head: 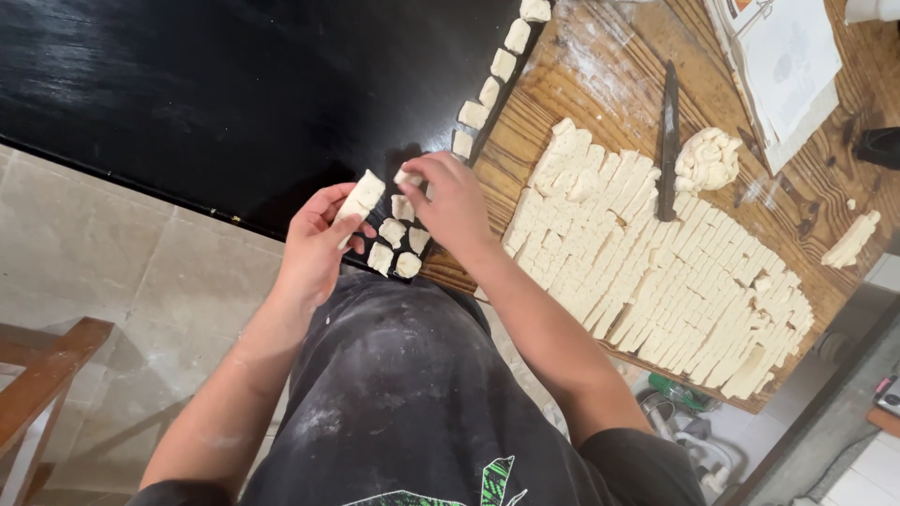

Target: Breaking small pieces of dough from strips and arranging them in rows on a baking tray

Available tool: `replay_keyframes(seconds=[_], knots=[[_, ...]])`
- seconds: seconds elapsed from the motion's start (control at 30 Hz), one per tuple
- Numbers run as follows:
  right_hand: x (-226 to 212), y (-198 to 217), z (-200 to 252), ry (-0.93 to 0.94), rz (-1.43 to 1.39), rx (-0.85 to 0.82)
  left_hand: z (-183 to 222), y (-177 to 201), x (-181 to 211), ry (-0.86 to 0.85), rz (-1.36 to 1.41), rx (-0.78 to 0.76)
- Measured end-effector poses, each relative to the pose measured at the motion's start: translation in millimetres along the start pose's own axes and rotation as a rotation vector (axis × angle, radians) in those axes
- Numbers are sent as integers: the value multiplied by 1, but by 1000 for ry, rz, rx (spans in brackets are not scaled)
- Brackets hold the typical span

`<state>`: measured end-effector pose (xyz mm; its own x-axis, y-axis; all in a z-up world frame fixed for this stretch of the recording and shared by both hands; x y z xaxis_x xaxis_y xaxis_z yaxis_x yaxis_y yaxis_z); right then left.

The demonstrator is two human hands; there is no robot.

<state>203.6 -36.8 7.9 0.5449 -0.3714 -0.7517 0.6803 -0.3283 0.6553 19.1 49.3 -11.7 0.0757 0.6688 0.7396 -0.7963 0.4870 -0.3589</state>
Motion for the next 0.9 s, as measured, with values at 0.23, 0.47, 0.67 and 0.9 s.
replay_keyframes(seconds=[0.23,0.47,0.67,0.9], knots=[[-19,28,-11,-109,5,-94,-8,-19,-7,5,-1,-42],[-26,36,-5,-444,-465,-67,-22,-40,-30,81,-26,-107],[9,21,-15,-24,297,85,-17,-44,-5,50,-74,-96],[-21,28,-7,71,125,195,-14,-51,6,14,-15,-53]])
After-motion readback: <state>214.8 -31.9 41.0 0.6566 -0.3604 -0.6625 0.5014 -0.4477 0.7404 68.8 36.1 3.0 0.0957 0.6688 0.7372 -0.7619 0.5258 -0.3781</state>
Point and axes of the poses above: each hand's wrist, its own z-axis away from the middle knuckle, its own y-axis out of the back of the hand, x = y × z, the point moved 3 cm from there along -z, towards the middle knuckle, and after that the axes turned 15 degrees about -z, right-handed, at the moved point
